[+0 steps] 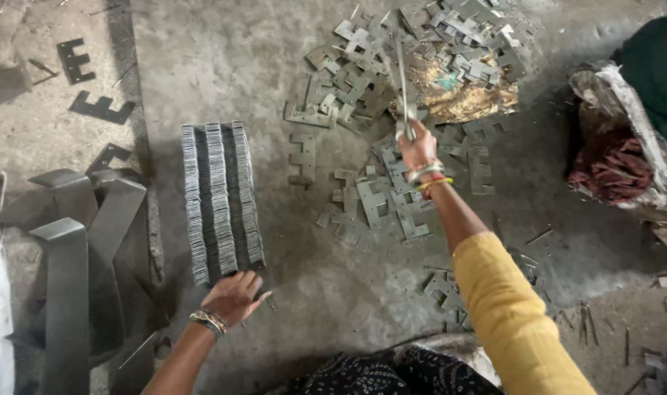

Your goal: The person sits on the floor and repeatedly picks up small metal brackets from a scattered pile, aligns them, and stacks them into neat columns. The person occasionally uses a metal rod to sweep and gather loose pieces before continuing to stack them.

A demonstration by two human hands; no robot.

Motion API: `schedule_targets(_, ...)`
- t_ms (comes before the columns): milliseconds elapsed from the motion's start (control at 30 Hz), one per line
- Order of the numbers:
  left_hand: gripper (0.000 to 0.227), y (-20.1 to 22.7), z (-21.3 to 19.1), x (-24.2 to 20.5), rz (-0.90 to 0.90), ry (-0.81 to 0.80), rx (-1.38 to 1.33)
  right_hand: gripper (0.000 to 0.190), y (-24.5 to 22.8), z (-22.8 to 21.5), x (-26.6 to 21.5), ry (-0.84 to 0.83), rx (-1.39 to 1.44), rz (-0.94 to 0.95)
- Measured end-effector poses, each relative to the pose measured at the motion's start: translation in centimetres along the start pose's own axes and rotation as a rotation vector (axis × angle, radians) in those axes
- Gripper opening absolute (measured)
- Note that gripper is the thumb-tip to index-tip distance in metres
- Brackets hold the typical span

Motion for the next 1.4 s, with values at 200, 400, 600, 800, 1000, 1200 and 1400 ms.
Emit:
schedule_targets(200, 0.039, -0.3, 0.3, 0.1, 0.026, -0.007, 0.010, 0.054, -1.4, 2.6, 4.0, -0.160, -0.099, 0.060)
schedule_targets(400, 0.041, -1.1, 1.5, 0.1, -0.053, -0.172, -0.021, 0.058, 2.7, 5.1, -2.9, -0.419, -0.174, 0.149)
schedule_targets(600, 0.038, -0.3, -0.1, -0.6, -0.007, 0.082, -0.007, 0.056, 4.3, 1.8, -18.7, -0.381, -0.334, 0.006)
schedule_targets(800, 0.038, -0.3, -0.2, -0.5, -0.046, 0.022, -0.001, 0.060, 5.1, -2.0, -31.9, -0.458, -0.260, 0.251)
schedule_targets(1000, 0.037, -0.6, 0.3, -0.1, -0.062, -0.032, 0.019, 0.064, 3.2, -5.0, -31.1, -0.223, -0.063, 0.101)
schedule_targets(1200, 0.038, -0.6, 0.9, -0.2, -0.041, -0.025, -0.010, 0.064, 3.8, -8.1, -19.7, 0.006, -0.040, 0.289)
schedule_targets(1400, 0.038, -0.7, 0.3, -0.3, -0.036, -0.038, -0.023, 0.048, 4.1, -5.0, -25.2, -0.108, -0.183, 0.113)
Point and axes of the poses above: each hand's wrist, its own x-axis towards the middle knuckle, its own z-axis out of the palm, y = z × x, the point moved 7 cm from there along x, towards the middle knuckle, and after that the axes turned 14 degrees about -y, right-handed, at the moved point
